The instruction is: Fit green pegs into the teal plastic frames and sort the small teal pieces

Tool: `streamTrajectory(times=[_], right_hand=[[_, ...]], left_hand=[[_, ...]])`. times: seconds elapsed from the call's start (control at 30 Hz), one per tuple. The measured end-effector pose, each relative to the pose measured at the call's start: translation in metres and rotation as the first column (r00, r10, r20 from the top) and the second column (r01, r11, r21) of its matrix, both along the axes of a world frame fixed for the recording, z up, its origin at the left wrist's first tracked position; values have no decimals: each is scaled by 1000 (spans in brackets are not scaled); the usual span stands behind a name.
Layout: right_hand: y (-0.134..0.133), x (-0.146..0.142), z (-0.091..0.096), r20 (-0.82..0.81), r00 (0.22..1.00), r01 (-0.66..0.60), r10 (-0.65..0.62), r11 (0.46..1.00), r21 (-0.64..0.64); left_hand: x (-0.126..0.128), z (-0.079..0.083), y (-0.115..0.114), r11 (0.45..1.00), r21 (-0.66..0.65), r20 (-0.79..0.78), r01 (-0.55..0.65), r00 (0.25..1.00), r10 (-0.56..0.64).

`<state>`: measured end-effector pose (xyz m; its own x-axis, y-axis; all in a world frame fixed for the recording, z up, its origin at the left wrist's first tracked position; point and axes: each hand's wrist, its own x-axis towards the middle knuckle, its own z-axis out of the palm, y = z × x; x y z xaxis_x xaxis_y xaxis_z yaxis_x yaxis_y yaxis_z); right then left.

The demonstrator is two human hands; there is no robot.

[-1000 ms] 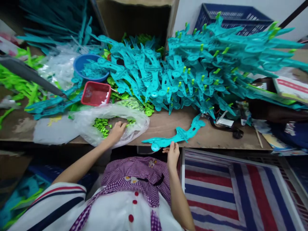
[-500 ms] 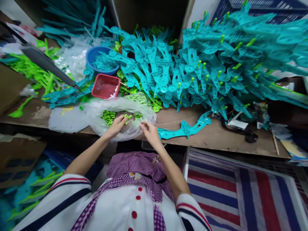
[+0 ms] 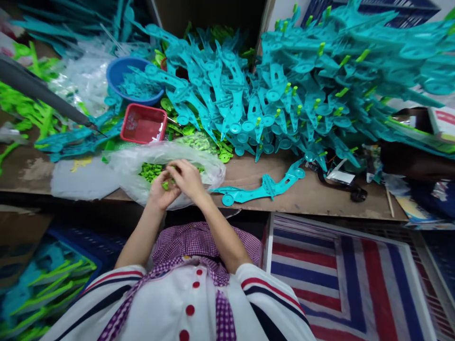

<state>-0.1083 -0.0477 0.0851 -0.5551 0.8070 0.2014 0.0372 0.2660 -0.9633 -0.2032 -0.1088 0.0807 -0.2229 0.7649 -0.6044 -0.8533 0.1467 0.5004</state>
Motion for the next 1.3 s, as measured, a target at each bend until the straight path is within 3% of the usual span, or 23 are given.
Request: streamTrajectory(times=[0.1,0.2,0.33,0.4,0.47,0.57,0.67,0.77,0.87,0.93,1.03,1.2,1.3], right_hand=[[7,26,-20,-55,998,-5,-7,977,-213],[10,73,-35,-40,998,38,-53,946,-322],[7,146,-45,162,975,186,-152,956,-227],[6,171,-52,272,949,202,-159,970,-136],[6,183,-61,330,930,199,-165,977,-74],[7,185,-73,345,918,219,-194,975,-34],[8,183,-78,342,920,208,-191,978,-14],[8,184,-79,309,931,207,-195,978,-6],[9,186,-79,295,935,188,-198,980,62],[11,185,-78,316,933,140,-171,983,119],[14,182,-78,343,929,92,-140,984,152],[16,177,-81,365,914,127,-177,979,158],[15,175,-82,388,909,73,-155,973,218]], left_hand=[[0,-10,1,987,-71,71,146,987,-141],[-2,-15,-19,963,-106,57,246,969,-242],[0,-6,-60,919,-121,-122,375,913,-389],[9,-1,-66,920,-92,-271,382,879,-392],[27,2,-53,946,-20,-440,323,847,-299],[64,-7,0,951,89,-608,296,772,-183],[100,-29,58,952,96,-720,289,680,-134],[120,-53,90,961,64,-850,270,520,-89],[124,-71,95,959,24,-926,281,368,-85],[121,-79,93,950,23,-944,312,321,-82],[117,-85,94,933,33,-940,358,328,-92],[116,-90,96,926,63,-903,371,417,-105],[117,-90,95,923,79,-896,377,432,-100]])
